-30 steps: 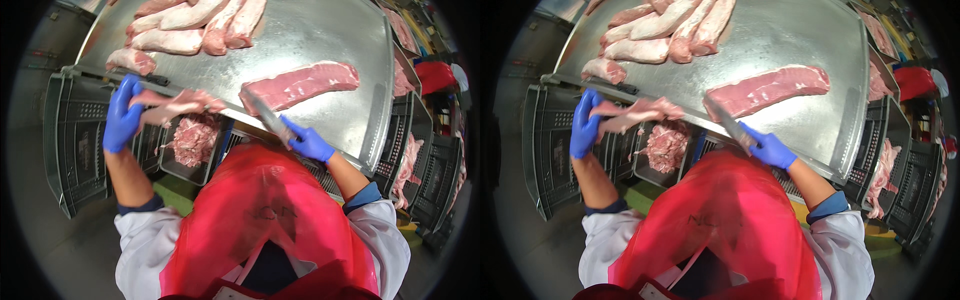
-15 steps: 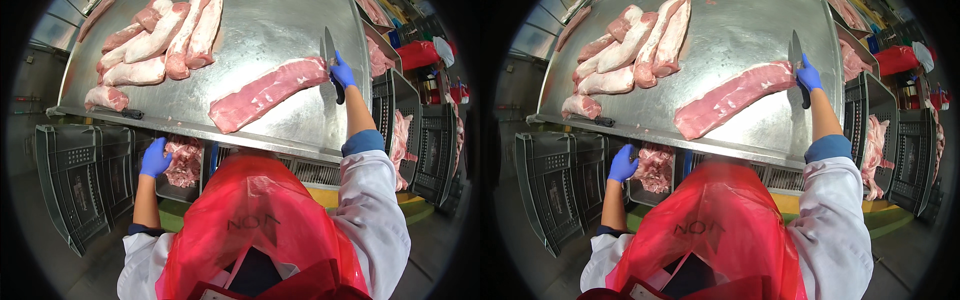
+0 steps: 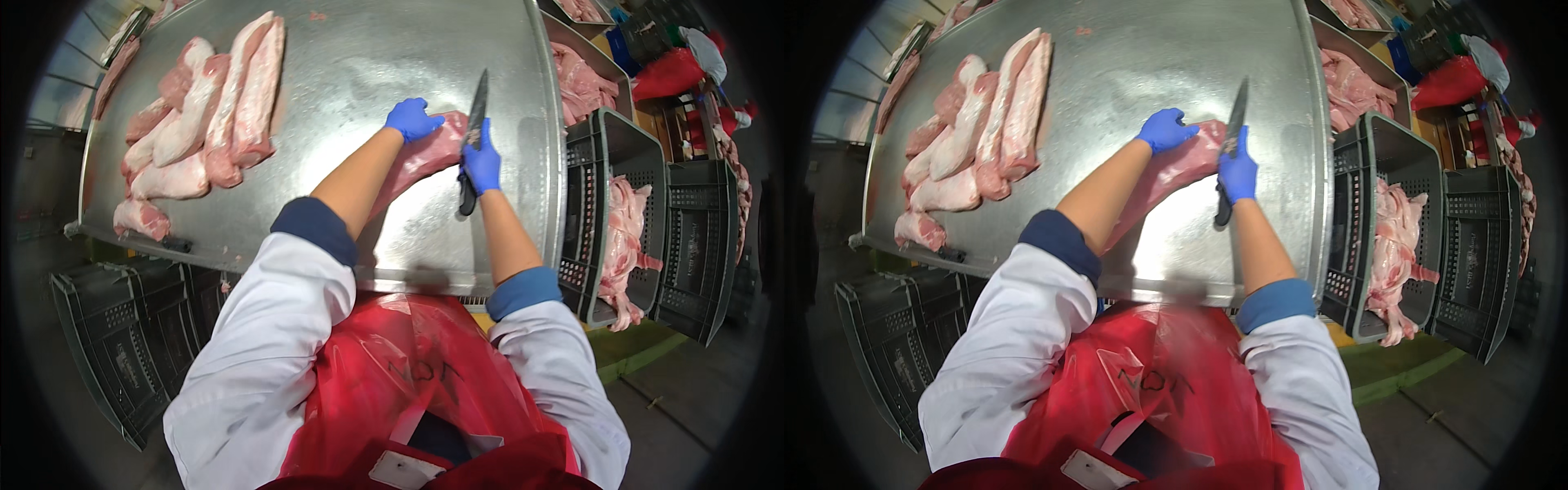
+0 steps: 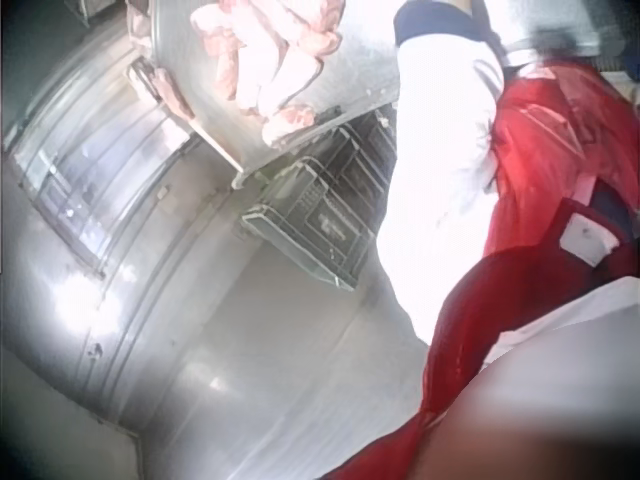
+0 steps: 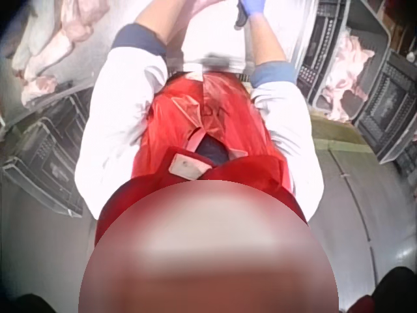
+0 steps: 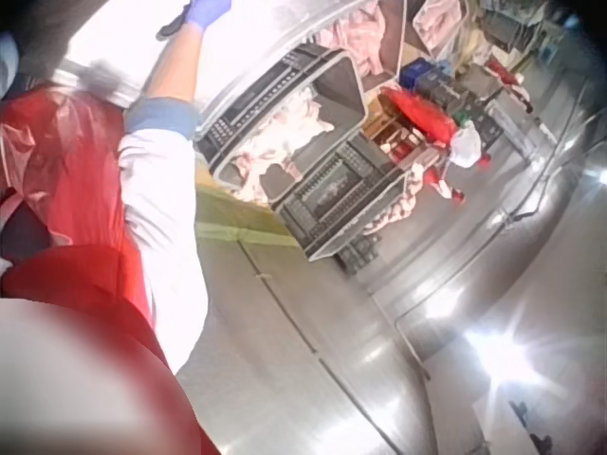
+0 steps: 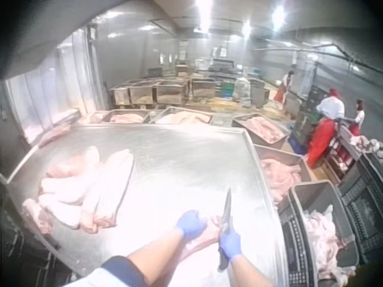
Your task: The person trims fat and connective tissue from large cuts of raw meat using a knife. They repeatedly reposition the meat on a stainless steel table, slice off excess fat, and place the trimmed pieces into a nearby crate.
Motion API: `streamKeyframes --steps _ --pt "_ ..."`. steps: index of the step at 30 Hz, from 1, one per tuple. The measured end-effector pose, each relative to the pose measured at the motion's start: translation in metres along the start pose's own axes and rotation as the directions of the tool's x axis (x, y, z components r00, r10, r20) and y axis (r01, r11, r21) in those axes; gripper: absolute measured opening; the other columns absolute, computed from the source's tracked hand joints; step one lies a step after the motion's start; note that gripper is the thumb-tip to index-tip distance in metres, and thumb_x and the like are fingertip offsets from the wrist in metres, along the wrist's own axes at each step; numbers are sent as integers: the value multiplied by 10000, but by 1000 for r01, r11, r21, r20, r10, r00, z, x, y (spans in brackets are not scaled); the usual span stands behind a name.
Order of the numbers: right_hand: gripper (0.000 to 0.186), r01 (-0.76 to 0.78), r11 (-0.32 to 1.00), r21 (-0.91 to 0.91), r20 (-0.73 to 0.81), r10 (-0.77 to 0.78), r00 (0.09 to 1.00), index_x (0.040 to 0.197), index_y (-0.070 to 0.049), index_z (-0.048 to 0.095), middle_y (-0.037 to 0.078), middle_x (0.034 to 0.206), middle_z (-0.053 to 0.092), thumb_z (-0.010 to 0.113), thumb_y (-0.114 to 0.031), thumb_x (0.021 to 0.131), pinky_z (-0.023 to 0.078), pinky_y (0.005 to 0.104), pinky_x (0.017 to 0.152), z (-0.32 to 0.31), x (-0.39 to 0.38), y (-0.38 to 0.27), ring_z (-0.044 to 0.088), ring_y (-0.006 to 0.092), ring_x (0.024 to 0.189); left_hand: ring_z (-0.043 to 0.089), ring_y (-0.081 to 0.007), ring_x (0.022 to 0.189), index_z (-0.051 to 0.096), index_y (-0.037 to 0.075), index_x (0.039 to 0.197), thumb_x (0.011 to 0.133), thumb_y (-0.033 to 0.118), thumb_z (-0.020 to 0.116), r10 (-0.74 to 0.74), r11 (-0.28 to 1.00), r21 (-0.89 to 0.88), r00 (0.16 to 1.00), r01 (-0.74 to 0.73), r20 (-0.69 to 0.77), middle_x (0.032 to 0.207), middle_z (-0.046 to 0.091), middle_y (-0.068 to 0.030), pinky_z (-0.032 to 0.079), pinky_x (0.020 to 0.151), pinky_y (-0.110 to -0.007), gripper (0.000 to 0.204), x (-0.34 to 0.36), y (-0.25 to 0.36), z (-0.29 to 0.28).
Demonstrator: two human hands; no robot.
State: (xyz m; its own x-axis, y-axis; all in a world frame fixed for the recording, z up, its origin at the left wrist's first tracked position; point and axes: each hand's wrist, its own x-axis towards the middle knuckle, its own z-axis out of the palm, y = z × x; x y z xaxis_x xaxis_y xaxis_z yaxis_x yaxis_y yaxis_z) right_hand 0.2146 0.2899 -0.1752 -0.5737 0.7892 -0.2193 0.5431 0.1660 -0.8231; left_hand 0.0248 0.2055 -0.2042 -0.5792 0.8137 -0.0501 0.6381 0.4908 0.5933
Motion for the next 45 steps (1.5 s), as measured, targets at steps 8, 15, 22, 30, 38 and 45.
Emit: streamKeyframes --steps 8,15,22,30,38,45 --pt "797 -66 983 169 168 37 985 1620 -249 161 174 774 680 527 -132 921 566 371 547 -19 4 21 663 243 561 703 -403 893 772 16 904 695 284 676 12 986 145 895 -85 445 942 718 -256 552 832 -431 353 50 -1 18" --pt "749 250 966 -71 148 -238 960 1602 -221 238 198 781 676 537 -112 924 560 375 693 -10 34 3 685 272 679 680 -397 907 704 20 890 750 249 688 -66 998 37 957 58 282 937 699 -245 538 823 -434 269 16 29 -9" --pt "687 -47 997 59 651 -3 759 1588 -260 301 160 777 683 505 -144 942 559 372 606 -97 -56 11 663 221 607 665 -418 883 691 23 863 816 251 635 -50 998 -32 996 53 74 915 691 -242 530 807 -459 239 -8 24 -5" --pt "689 -80 981 179 560 -35 828 1580 -276 332 81 723 635 555 -167 938 537 318 561 -43 20 -3 606 131 585 655 -429 804 673 25 806 810 218 651 161 984 73 986 -164 51 823 675 -241 526 740 -484 194 -9 51 -22" --pt "752 -92 981 172 632 -38 774 1592 -278 304 101 792 662 559 -82 912 528 272 579 -57 -2 12 628 116 625 672 -399 811 692 63 802 808 168 648 236 971 -57 969 -232 68 827 695 -193 540 762 -451 114 -17 66 -42" --pt "787 -40 988 149 706 -78 704 1594 -301 296 85 718 651 540 -52 889 541 289 595 -66 -30 14 619 135 579 653 -382 749 663 9 893 839 174 628 76 993 -93 993 -68 88 802 668 -224 523 710 -423 177 -7 40 -44"
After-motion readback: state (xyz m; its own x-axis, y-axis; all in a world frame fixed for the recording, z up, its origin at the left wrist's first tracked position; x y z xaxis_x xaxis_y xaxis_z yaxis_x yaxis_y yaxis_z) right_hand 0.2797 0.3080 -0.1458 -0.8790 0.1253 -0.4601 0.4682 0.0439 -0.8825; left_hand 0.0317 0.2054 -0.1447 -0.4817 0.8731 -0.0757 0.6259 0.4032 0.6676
